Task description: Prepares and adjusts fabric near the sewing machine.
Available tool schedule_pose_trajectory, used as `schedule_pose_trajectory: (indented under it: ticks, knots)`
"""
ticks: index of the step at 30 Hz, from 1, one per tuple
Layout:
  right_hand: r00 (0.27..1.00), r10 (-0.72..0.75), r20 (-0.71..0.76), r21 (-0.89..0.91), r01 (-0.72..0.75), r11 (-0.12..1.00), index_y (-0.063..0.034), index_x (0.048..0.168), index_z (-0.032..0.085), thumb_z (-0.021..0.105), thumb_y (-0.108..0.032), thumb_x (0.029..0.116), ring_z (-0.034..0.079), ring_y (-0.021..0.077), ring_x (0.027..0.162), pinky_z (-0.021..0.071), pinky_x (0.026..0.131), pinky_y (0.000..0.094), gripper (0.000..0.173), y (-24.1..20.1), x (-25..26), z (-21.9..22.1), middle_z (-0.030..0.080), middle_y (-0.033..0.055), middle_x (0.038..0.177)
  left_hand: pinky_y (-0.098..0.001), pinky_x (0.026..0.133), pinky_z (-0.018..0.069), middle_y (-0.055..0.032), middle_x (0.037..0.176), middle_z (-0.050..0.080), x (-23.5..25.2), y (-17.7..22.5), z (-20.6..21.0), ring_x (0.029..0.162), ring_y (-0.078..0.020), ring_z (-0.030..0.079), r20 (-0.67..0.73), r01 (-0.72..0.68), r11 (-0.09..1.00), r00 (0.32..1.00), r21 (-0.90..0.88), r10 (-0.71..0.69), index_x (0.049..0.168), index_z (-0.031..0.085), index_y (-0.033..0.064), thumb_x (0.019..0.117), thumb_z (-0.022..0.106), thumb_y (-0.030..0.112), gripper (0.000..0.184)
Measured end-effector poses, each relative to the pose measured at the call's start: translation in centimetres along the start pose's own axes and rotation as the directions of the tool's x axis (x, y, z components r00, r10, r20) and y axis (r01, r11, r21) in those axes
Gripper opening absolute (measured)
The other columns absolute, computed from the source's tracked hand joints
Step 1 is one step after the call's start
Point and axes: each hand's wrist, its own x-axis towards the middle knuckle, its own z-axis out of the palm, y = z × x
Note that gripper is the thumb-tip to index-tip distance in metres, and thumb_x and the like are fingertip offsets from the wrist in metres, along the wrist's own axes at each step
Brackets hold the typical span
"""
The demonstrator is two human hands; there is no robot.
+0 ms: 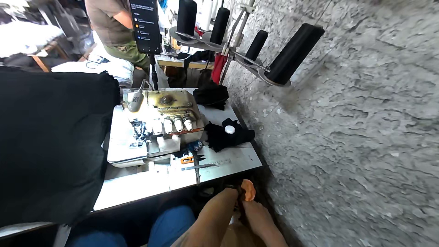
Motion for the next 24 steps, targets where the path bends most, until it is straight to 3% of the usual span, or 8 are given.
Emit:
schedule_pose_trajectory:
  ticks: [2,4,6,10,13,15,20,24]
  knots:
    - [1.000,0.000,0.011,-0.005,0.001,1.000,-0.0035,0.123,0.068,0.062,-0.019,0.0984,0.065,0.0415,0.119,0.0517,0.096,0.0608,0.030,0.0,0.2,-0.5,0.068,0.0219,0.125,-0.0479,0.110,0.0438,-0.0265,0.142,0.057,-1.7,-0.4,-0.3,0.129,-0.0360,0.058,-0.029,-0.092,0.989,0.995,0.112,0.095,0.139,0.055,-0.0084,0.1086,0.048,0.021,0.042]
    - [1.000,-0.008,0.012,0.009,0.008,1.000,-0.0016,0.125,0.067,0.062,-0.016,0.0984,0.063,0.0442,0.121,0.0501,0.097,0.0632,0.030,-0.3,-0.1,-1.2,0.066,0.0244,0.127,-0.0476,0.110,0.0425,-0.0266,0.141,0.057,-2.6,-0.6,-1.0,0.129,-0.0360,0.057,-0.067,-0.119,0.989,0.990,0.089,0.125,0.138,0.055,-0.0084,0.1069,0.049,0.017,0.041]
    - [1.000,-0.012,0.027,0.028,0.011,1.000,-0.0004,0.127,0.065,0.060,-0.014,0.0998,0.061,0.0465,0.122,0.0490,0.099,0.0648,0.031,-0.5,-1.1,-1.7,0.065,0.0267,0.128,-0.0514,0.105,0.0474,-0.0295,0.137,0.058,-0.2,-0.2,-2.1,0.125,-0.0386,0.059,0.042,-0.190,0.969,0.982,0.158,0.186,0.137,0.055,-0.0092,0.1055,0.053,0.016,0.041]
    - [0.999,-0.053,0.008,0.057,0.052,0.997,0.0024,0.123,0.065,0.053,-0.013,0.1023,0.061,0.0479,0.120,0.0480,0.097,0.0654,0.028,0.0,-2.1,-1.9,0.064,0.0285,0.125,-0.0509,0.111,0.0427,-0.0222,0.139,0.060,2.8,1.6,0.0,0.130,-0.0339,0.058,-0.069,-0.156,0.958,0.982,0.239,0.177,0.139,0.057,-0.0011,0.1060,0.054,0.021,0.040]
    - [0.995,-0.070,-0.077,0.071,0.076,0.995,-0.0027,0.125,0.066,0.045,-0.015,0.1065,0.063,0.0464,0.117,0.0492,0.095,0.0639,0.030,0.8,-2.8,-1.1,0.067,0.0265,0.122,-0.0554,0.097,0.0516,-0.0240,0.122,0.066,7.0,-0.1,1.2,0.111,-0.0366,0.065,-0.088,-0.266,0.913,0.948,0.309,0.306,0.129,0.063,-0.0033,0.1009,0.061,0.018,0.035]
    - [0.989,-0.066,-0.129,0.090,0.078,0.993,-0.0054,0.127,0.065,0.044,-0.015,0.1073,0.065,0.0460,0.114,0.0497,0.093,0.0636,0.031,1.4,-3.0,-0.4,0.068,0.0255,0.120,-0.0593,0.097,0.0508,-0.0259,0.122,0.066,7.5,0.2,1.1,0.113,-0.0401,0.065,-0.054,-0.290,0.856,0.937,0.427,0.344,0.125,0.065,-0.0046,0.0997,0.063,0.017,0.033]
    - [0.979,-0.062,-0.195,0.131,0.089,0.987,-0.0062,0.127,0.066,0.044,-0.015,0.1073,0.066,0.0455,0.112,0.0501,0.093,0.0631,0.031,2.7,-1.8,1.5,0.069,0.0247,0.118,-0.0611,0.098,0.0512,-0.0252,0.122,0.067,8.1,-0.2,2.0,0.115,-0.0413,0.065,-0.146,-0.227,0.841,0.930,0.491,0.336,0.120,0.068,-0.0040,0.0951,0.070,0.017,0.033]
    - [0.979,-0.045,-0.198,0.156,0.077,0.985,-0.0064,0.127,0.066,0.045,-0.014,0.1067,0.065,0.0448,0.113,0.0501,0.093,0.0627,0.029,2.6,-1.6,1.4,0.069,0.0241,0.118,-0.0608,0.099,0.0502,-0.0255,0.123,0.067,6.5,0.4,1.4,0.118,-0.0412,0.064,-0.124,-0.195,0.787,0.938,0.586,0.324,0.120,0.068,-0.0045,0.0958,0.069,0.018,0.033]
